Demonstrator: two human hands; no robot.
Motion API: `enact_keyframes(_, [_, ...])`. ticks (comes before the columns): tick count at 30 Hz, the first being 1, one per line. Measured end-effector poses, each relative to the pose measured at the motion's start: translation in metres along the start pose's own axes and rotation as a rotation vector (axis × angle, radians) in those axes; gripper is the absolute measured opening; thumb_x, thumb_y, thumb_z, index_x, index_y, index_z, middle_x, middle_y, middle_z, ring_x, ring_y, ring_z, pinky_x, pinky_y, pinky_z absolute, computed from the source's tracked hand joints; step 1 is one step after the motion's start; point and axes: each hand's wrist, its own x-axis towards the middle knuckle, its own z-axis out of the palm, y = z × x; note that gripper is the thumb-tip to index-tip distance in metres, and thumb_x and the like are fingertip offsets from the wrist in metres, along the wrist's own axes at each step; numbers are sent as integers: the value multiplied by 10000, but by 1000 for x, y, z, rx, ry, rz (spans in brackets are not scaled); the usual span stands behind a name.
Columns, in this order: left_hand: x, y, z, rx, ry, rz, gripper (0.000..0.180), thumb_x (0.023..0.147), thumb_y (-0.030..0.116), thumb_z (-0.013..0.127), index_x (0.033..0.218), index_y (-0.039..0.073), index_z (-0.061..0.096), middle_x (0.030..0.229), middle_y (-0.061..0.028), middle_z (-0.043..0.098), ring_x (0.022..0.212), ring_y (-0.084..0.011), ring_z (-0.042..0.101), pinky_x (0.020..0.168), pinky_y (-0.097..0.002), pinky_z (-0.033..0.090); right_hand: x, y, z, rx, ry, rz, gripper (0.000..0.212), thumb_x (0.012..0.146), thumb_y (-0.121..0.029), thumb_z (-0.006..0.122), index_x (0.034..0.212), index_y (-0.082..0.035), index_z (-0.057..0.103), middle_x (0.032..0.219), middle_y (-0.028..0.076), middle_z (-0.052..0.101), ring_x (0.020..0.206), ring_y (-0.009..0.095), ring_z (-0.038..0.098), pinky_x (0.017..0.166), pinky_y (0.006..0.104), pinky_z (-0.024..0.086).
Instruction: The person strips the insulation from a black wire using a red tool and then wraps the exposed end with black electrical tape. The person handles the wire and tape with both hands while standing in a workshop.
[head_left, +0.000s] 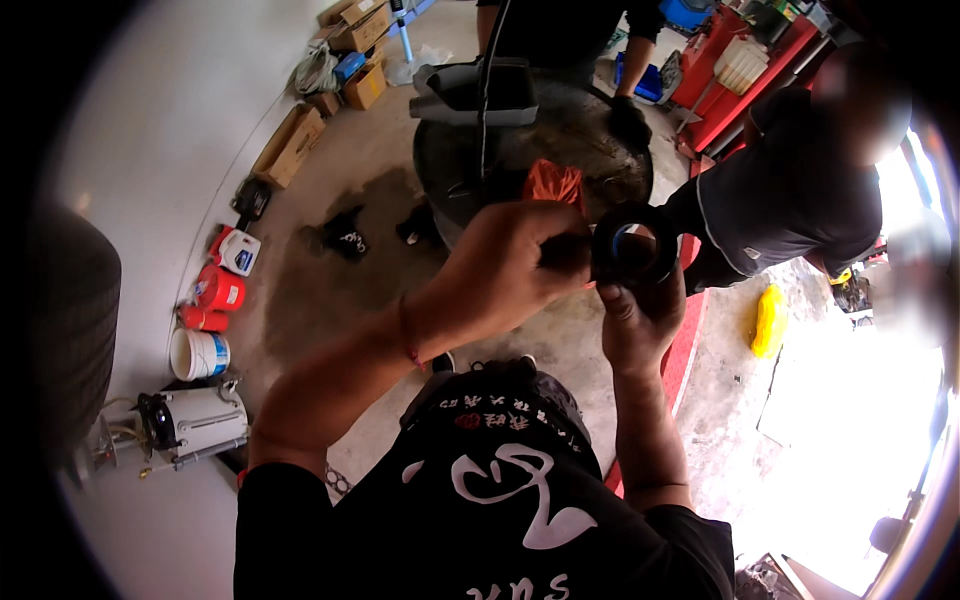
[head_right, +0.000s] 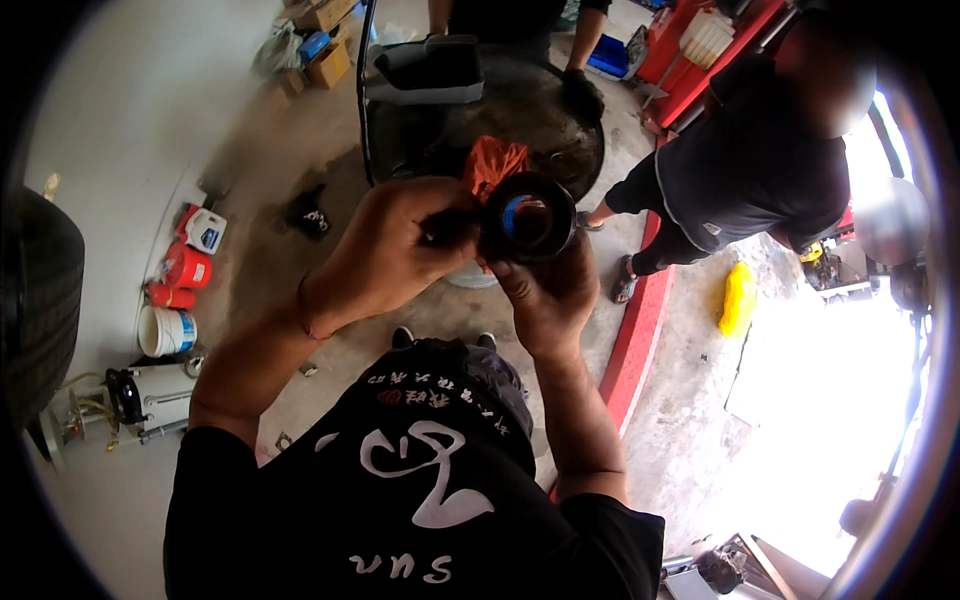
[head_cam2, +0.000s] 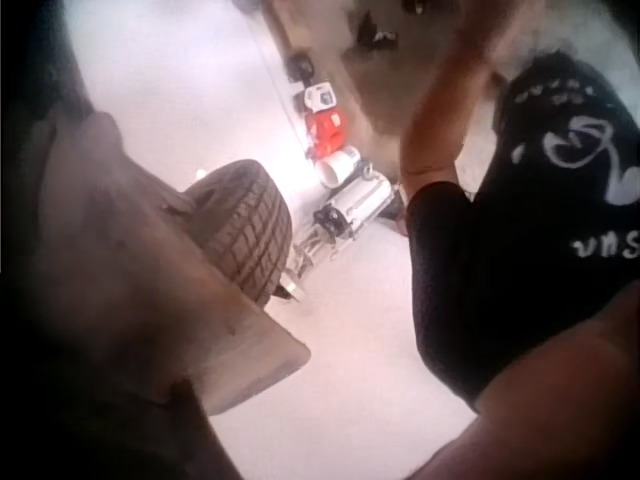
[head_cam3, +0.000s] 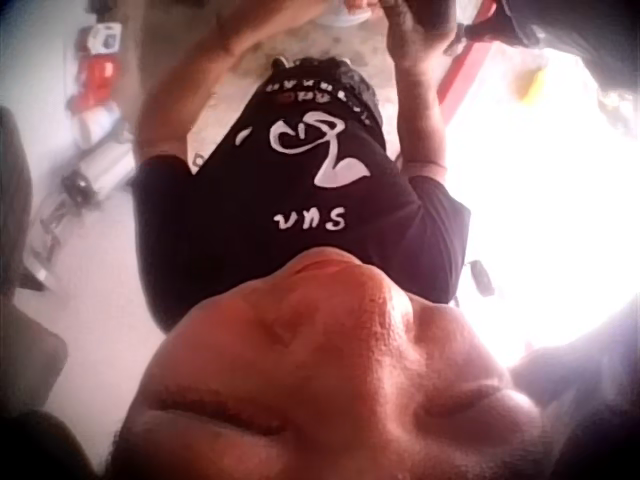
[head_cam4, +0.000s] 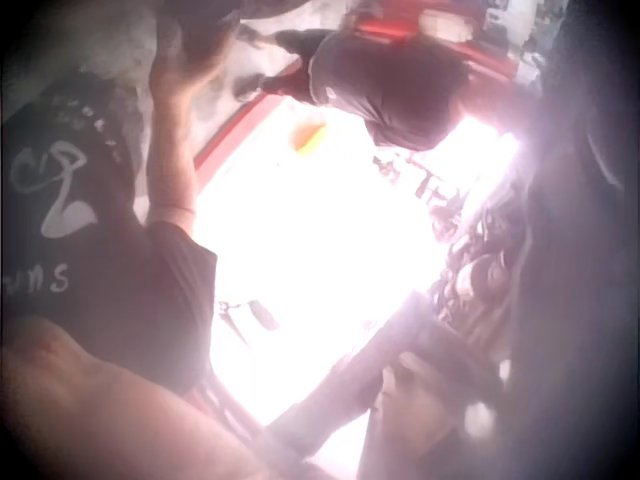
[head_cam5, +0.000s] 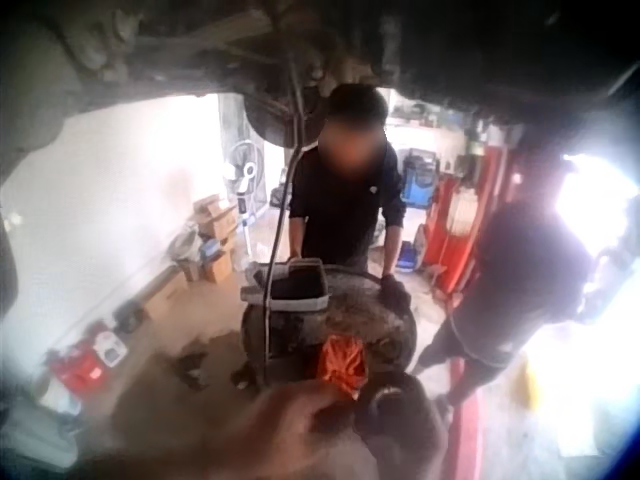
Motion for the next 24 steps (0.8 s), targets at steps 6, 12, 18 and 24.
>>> enact_keyframes(6, [2, 4, 8, -430, 94, 1, 473, 960, 135, 671, 1380, 1, 501, 893, -10, 629, 743, -68, 607, 625, -224, 488, 12, -14, 1, 507, -148, 280, 500, 903, -162, 751, 1286, 63, 523, 1058, 146, 678, 825, 210, 695, 730, 311, 563])
enact_keyframes(12, [3, 19, -9, -299, 96, 77, 369, 988, 84, 628, 1346, 25, 564, 860, -5, 648, 667, -17, 545, 580, -183, 441, 30, -48, 3, 100, -202, 314, 394, 964, -114, 635, 1284, 94, 534, 974, 127, 696, 792, 176, 693, 686, 279, 558])
enact_keyframes(18, [-5, 17, -10, -180, 121, 130, 342, 991, 102, 628, 1321, 26, 578, 1031, -45, 670, 770, -53, 600, 625, -198, 490, 52, -72, -16, -117, -451, 430, 293, 965, -128, 633, 1177, 73, 627, 803, 76, 700, 696, 127, 673, 616, 266, 529])
enact_keyframes(24, [-9, 20, -5, 69, 58, 284, 360, 956, 59, 664, 1304, 23, 582, 1204, -91, 641, 1058, -121, 642, 878, -257, 535, 65, -81, -27, -597, -605, 158, 171, 904, -90, 662, 1035, 18, 686, 662, 86, 645, 633, 111, 641, 607, 289, 506])
